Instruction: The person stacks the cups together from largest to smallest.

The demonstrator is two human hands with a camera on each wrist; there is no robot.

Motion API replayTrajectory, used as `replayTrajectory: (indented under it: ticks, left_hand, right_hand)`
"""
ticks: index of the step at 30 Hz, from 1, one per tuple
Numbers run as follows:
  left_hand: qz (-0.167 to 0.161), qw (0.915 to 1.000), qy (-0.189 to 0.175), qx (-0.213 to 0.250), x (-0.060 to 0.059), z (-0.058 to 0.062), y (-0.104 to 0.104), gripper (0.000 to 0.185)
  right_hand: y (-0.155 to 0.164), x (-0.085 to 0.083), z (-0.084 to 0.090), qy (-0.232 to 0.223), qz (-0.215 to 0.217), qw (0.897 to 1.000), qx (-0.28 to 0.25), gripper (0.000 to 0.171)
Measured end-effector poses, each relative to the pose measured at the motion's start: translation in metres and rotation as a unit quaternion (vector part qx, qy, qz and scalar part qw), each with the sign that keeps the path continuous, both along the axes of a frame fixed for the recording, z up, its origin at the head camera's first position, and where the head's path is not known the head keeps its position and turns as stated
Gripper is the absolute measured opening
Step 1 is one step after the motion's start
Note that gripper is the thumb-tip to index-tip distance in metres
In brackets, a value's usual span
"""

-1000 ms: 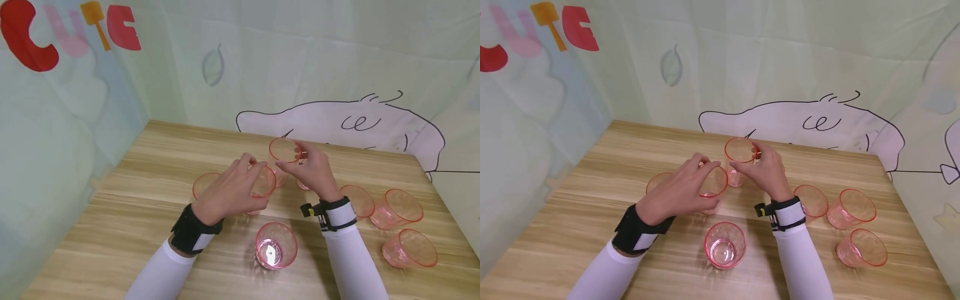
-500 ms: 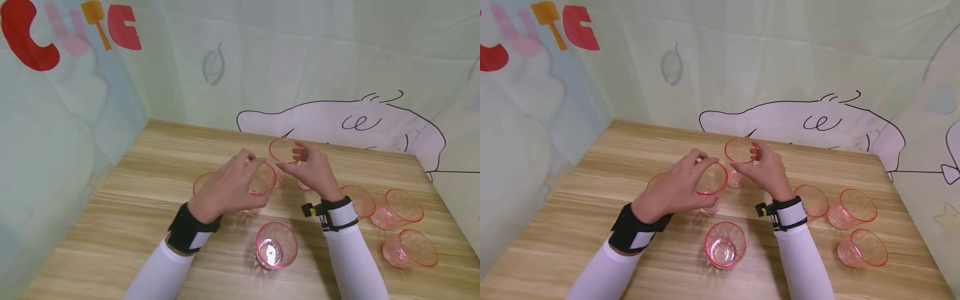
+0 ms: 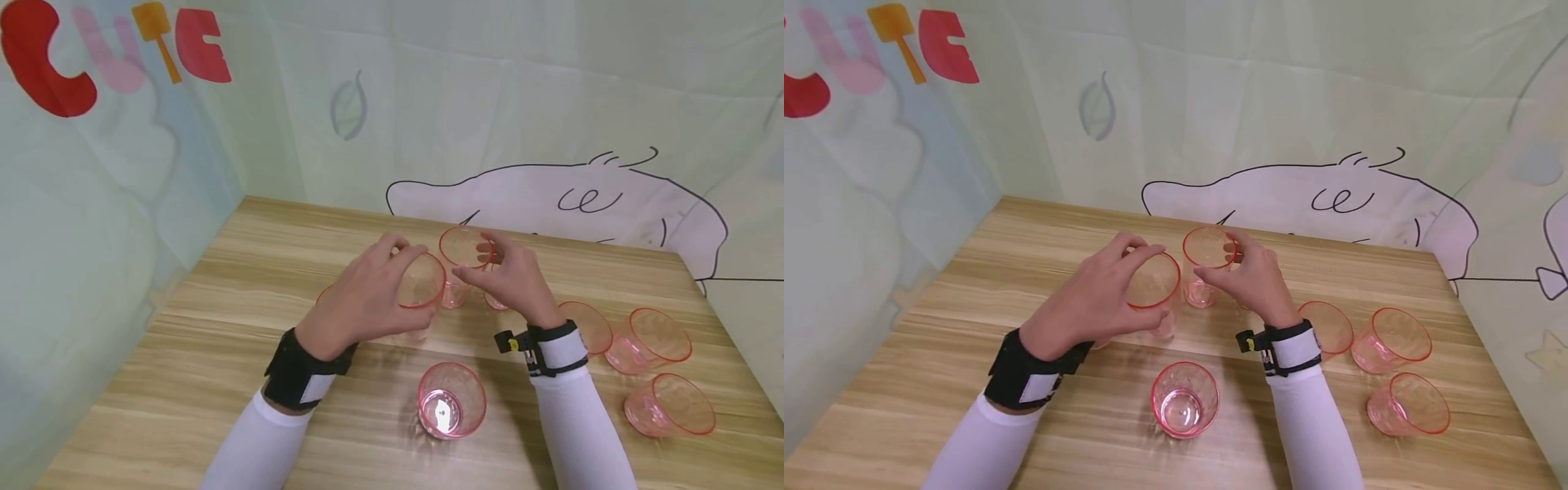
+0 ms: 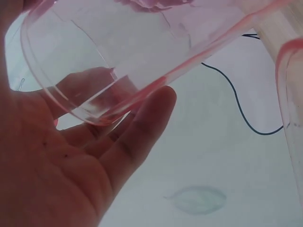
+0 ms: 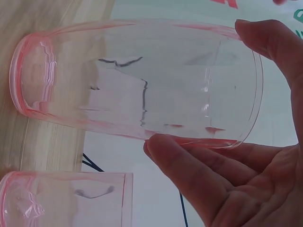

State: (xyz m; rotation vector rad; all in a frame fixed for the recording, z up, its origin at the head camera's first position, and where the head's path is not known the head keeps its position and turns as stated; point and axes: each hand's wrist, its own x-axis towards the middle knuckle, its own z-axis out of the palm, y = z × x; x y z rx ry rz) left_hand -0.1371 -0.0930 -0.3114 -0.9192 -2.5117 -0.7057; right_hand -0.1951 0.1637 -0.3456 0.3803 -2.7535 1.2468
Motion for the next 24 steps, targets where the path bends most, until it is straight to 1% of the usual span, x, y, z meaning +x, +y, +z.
replayTrajectory:
  ticks: [8,16,24]
  left_hand:
    - [0.004,0.9999,0.009,0.014,-0.002,0.004,-0.007,0.071]
    - [0.005,0.9992,0.026,0.029,-0.003,0.005,-0.010,0.069]
    - [-0.005,0.9973,0.051,0.053,-0.004,0.007,-0.010,0.069]
  right_hand:
    - [0.004,0.000,0.001,-0.006,0.028,1.000,0.010,0.088]
    - [0.003,0.000,0.001,-0.008,0.042,0.999,0.017,0.088]
    - [0.000,-0.001,0.000,-0.005,0.037,0.999,0.024,0.098]
